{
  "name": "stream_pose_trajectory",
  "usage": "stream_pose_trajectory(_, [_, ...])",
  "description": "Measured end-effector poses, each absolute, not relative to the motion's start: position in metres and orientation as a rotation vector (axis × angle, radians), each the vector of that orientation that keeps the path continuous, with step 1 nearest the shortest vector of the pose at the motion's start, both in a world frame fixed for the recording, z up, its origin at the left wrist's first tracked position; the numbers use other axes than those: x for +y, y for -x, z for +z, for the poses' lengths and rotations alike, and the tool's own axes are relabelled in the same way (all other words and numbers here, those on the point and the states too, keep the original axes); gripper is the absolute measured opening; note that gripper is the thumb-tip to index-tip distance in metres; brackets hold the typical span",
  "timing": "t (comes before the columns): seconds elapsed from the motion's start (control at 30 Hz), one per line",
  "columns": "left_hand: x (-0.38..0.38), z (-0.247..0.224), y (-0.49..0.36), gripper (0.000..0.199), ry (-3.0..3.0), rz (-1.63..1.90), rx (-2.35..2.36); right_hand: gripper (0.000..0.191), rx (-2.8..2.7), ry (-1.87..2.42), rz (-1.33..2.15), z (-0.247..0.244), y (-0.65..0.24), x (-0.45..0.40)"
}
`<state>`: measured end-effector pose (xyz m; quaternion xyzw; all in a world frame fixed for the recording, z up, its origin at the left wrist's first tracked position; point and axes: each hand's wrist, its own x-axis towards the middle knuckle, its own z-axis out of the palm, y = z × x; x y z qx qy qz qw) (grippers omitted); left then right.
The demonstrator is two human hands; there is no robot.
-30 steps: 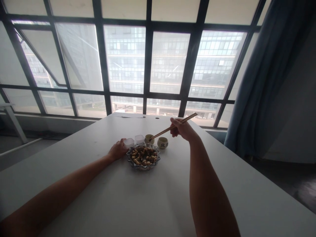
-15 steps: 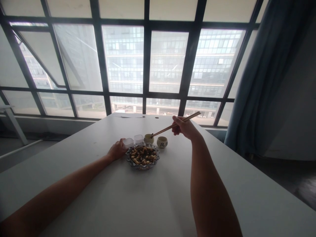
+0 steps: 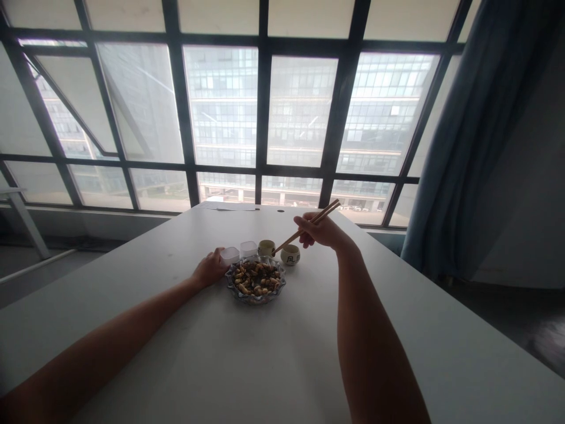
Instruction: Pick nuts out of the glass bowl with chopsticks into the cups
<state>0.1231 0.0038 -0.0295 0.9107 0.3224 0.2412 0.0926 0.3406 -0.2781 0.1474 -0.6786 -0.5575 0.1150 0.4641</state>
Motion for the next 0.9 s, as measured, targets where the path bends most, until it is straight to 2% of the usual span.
stream_pose_trajectory(0.23, [-0.002,-0.026,-0.121,0.064,-2.714,0.743,0.945,0.042,-1.107,1.700,0.252,0.149,-0.339,-0.277])
stream_pose_trajectory(0.37, [-0.008,-0.021,-0.118,0.060,-2.729,0.874,0.881,0.039,-1.018,1.732,0.221,0.150,-0.337,-0.276])
stream_pose_trajectory(0.67, [-0.006,-0.021,-0.118,0.053,-2.698,1.096,0.883,0.040,-1.097,1.678,0.264,0.148,-0.339,-0.274])
stream_pose_trajectory(0.9, [-0.008,-0.020,-0.120,0.055,-2.685,1.067,0.859,0.047,-1.221,1.613,0.246,0.141,-0.338,-0.260])
